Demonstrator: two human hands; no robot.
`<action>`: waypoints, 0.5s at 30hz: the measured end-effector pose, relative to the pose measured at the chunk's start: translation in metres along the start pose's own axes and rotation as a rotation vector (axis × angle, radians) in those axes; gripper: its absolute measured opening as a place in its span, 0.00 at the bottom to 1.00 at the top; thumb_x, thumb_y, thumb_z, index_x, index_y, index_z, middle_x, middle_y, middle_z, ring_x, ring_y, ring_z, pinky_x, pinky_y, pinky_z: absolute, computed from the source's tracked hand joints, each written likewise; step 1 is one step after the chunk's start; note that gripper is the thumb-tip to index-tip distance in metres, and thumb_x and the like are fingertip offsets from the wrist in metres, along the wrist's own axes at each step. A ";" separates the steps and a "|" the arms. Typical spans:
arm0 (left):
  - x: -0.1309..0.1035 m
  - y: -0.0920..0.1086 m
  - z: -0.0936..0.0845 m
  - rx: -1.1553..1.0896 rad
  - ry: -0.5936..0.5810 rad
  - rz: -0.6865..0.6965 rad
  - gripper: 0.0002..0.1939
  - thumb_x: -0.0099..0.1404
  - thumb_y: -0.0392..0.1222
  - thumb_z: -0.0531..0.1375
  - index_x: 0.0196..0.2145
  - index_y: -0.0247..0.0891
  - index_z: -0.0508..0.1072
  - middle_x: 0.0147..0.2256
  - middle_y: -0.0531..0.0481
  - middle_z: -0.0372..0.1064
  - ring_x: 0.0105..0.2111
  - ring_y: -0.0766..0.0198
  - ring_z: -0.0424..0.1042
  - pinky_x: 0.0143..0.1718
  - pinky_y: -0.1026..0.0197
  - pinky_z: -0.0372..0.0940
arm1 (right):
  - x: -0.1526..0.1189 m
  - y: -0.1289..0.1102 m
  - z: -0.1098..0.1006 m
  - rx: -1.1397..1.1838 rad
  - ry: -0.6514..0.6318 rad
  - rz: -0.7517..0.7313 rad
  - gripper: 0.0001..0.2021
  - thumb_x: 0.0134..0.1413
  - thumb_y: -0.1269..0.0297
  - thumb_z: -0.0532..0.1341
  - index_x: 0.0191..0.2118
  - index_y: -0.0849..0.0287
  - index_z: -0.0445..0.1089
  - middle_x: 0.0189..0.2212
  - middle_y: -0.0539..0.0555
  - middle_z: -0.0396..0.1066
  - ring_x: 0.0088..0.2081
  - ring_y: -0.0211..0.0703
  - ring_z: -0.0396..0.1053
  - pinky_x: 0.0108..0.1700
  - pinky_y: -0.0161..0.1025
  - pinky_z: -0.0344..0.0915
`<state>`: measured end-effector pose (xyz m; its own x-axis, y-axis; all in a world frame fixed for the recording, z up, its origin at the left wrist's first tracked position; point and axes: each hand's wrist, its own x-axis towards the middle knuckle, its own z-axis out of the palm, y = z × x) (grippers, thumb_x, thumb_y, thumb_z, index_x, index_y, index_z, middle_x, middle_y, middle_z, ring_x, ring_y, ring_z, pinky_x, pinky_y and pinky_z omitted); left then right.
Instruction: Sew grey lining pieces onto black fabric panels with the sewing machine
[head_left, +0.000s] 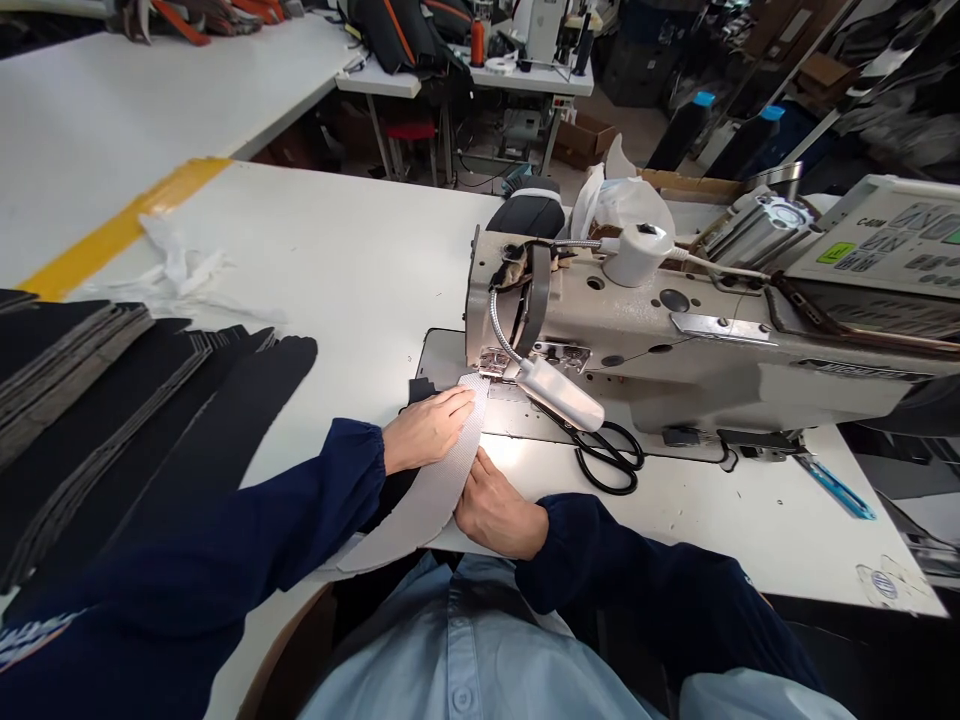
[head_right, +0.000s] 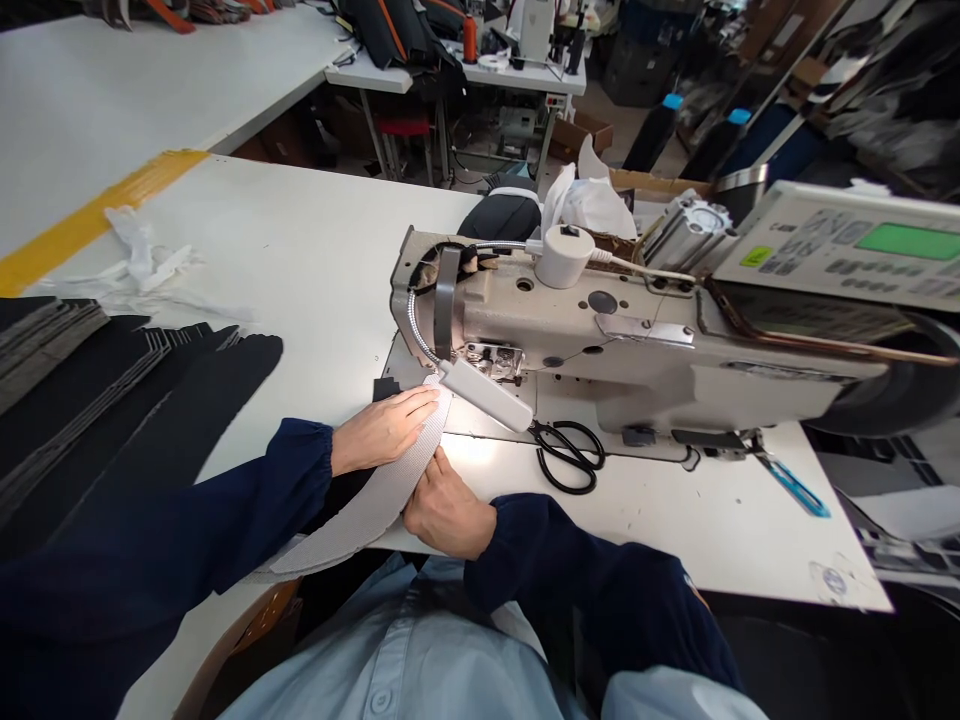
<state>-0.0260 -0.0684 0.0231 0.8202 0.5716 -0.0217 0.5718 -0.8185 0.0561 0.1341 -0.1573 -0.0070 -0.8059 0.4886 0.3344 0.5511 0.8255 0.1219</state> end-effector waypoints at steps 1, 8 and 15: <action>0.000 0.000 -0.001 0.005 0.000 -0.001 0.22 0.67 0.31 0.46 0.56 0.23 0.64 0.60 0.35 0.59 0.63 0.53 0.54 0.64 0.54 0.53 | 0.001 0.000 -0.001 0.005 -0.013 -0.003 0.16 0.58 0.75 0.52 0.46 0.74 0.73 0.39 0.70 0.74 0.45 0.60 0.70 0.56 0.67 0.59; 0.001 0.003 -0.005 0.006 0.000 -0.008 0.21 0.66 0.31 0.47 0.55 0.25 0.65 0.59 0.36 0.61 0.63 0.54 0.56 0.63 0.54 0.55 | 0.005 0.001 -0.008 0.032 -0.084 -0.021 0.15 0.57 0.75 0.54 0.46 0.73 0.73 0.40 0.71 0.74 0.45 0.62 0.70 0.57 0.71 0.55; -0.003 -0.001 -0.006 -0.053 -0.039 0.012 0.21 0.65 0.28 0.47 0.55 0.28 0.66 0.59 0.39 0.62 0.63 0.56 0.55 0.63 0.57 0.54 | 0.006 0.001 -0.017 0.005 -0.182 -0.044 0.14 0.57 0.75 0.55 0.46 0.69 0.74 0.40 0.69 0.75 0.45 0.62 0.70 0.54 0.69 0.57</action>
<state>-0.0287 -0.0688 0.0289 0.8278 0.5578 -0.0593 0.5608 -0.8206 0.1096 0.1333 -0.1584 0.0110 -0.8555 0.4942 0.1542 0.5133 0.8486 0.1280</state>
